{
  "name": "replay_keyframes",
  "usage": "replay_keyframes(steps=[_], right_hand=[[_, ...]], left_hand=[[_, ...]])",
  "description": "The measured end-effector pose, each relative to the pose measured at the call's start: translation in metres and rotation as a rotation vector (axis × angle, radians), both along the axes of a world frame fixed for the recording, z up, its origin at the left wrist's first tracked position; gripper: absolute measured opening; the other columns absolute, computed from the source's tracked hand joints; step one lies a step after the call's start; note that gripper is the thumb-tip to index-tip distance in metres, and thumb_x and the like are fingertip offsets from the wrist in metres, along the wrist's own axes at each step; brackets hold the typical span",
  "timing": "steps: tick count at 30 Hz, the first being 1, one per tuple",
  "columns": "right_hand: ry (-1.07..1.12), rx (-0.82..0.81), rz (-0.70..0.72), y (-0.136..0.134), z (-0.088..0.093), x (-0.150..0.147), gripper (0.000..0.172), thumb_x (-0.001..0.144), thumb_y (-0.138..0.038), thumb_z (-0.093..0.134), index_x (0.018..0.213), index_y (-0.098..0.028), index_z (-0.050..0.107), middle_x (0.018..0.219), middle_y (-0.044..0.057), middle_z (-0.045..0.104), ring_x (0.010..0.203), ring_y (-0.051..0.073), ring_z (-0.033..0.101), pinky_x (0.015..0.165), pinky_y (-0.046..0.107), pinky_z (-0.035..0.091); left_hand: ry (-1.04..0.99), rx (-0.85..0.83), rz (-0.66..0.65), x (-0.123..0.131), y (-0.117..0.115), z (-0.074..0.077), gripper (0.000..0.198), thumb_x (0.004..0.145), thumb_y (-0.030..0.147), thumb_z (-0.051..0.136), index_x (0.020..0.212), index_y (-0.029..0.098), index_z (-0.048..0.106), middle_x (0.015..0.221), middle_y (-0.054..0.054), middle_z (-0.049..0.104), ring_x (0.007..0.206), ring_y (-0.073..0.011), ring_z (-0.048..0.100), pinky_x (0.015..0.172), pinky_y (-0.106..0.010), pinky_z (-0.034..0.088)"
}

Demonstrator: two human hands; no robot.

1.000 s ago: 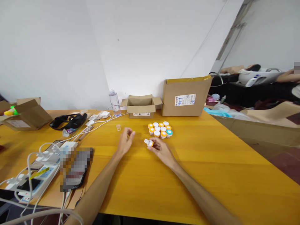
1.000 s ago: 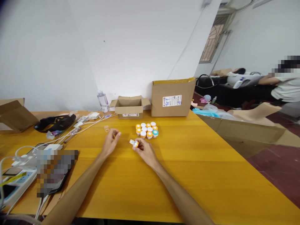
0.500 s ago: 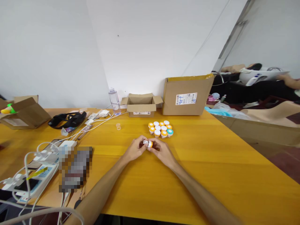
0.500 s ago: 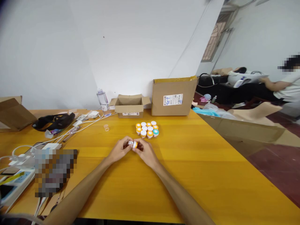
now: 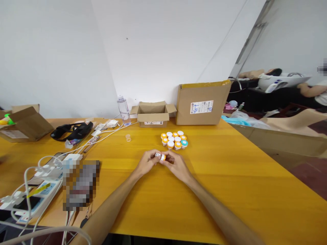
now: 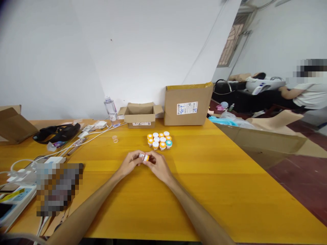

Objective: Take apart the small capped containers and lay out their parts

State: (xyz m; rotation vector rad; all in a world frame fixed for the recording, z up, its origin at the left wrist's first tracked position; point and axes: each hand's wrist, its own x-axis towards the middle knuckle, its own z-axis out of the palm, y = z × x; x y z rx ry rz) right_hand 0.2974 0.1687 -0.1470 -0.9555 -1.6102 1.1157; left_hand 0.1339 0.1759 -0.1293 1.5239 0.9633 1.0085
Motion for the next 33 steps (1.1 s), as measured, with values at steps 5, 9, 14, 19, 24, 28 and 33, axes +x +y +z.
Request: replay_keyframes(steps=[5, 9, 14, 19, 24, 28, 33], right_hand=[[0.016, -0.005, 0.024, 0.001, -0.001, 0.001, 0.024, 0.077, -0.038, 0.068, 0.093, -0.020, 0.067, 0.088, 0.004, 0.074, 0.080, 0.021, 0.069, 0.077, 0.035, 0.055], [0.014, -0.011, 0.021, 0.001, -0.001, 0.002, 0.024, 0.076, -0.036, 0.068, 0.094, -0.021, 0.067, 0.089, 0.004, 0.074, 0.080, 0.021, 0.069, 0.077, 0.035, 0.056], [0.025, -0.034, -0.015, 0.005, -0.004, 0.001, 0.023, 0.073, -0.034, 0.068, 0.092, -0.021, 0.063, 0.088, 0.003, 0.073, 0.080, 0.020, 0.069, 0.077, 0.036, 0.057], [0.018, -0.065, -0.037, 0.008, -0.010, 0.000, 0.028, 0.070, -0.028, 0.068, 0.096, -0.023, 0.059, 0.094, 0.004, 0.072, 0.088, 0.021, 0.069, 0.084, 0.038, 0.056], [-0.112, 0.069, -0.077, 0.008, -0.011, 0.002, 0.020, 0.069, -0.024, 0.070, 0.087, -0.023, 0.062, 0.114, 0.006, 0.068, 0.105, 0.024, 0.064, 0.098, 0.044, 0.048], [-0.179, 0.142, -0.081, 0.008, -0.010, 0.003, 0.022, 0.069, -0.026, 0.072, 0.089, -0.024, 0.064, 0.114, 0.006, 0.067, 0.111, 0.025, 0.060, 0.101, 0.044, 0.044], [-0.114, 0.119, -0.093, 0.006, -0.004, 0.001, 0.031, 0.076, -0.039, 0.070, 0.103, -0.024, 0.064, 0.108, 0.005, 0.069, 0.101, 0.024, 0.063, 0.091, 0.039, 0.049]], left_hand=[[-0.011, -0.035, 0.004, -0.002, 0.002, 0.003, 0.019, 0.072, 0.034, 0.067, 0.076, 0.016, 0.068, 0.060, 0.003, 0.055, 0.051, -0.0082, 0.042, 0.053, -0.022, 0.036], [-0.022, -0.029, -0.005, -0.004, 0.005, 0.002, 0.020, 0.073, 0.035, 0.067, 0.077, 0.016, 0.070, 0.060, 0.003, 0.055, 0.049, -0.0077, 0.042, 0.052, -0.022, 0.036], [-0.028, 0.057, 0.042, -0.007, 0.007, 0.001, 0.029, 0.074, 0.043, 0.070, 0.081, 0.016, 0.069, 0.065, 0.002, 0.059, 0.052, -0.0089, 0.046, 0.053, -0.023, 0.040], [-0.031, 0.103, 0.162, -0.011, 0.011, 0.002, 0.033, 0.075, 0.046, 0.070, 0.089, 0.017, 0.067, 0.063, 0.004, 0.056, 0.054, -0.0096, 0.049, 0.056, -0.023, 0.042], [-0.022, 0.084, 0.171, -0.014, 0.014, -0.001, 0.041, 0.079, 0.051, 0.065, 0.102, 0.017, 0.066, 0.073, 0.000, 0.063, 0.059, -0.0112, 0.054, 0.058, -0.024, 0.044], [-0.005, 0.098, 0.158, -0.013, 0.012, -0.003, 0.041, 0.080, 0.051, 0.065, 0.105, 0.018, 0.065, 0.081, -0.003, 0.067, 0.068, -0.0137, 0.059, 0.066, -0.026, 0.048], [0.013, 0.136, 0.132, -0.008, 0.007, -0.001, 0.034, 0.081, 0.046, 0.066, 0.102, 0.019, 0.064, 0.091, -0.004, 0.070, 0.083, -0.0169, 0.064, 0.077, -0.028, 0.050]])
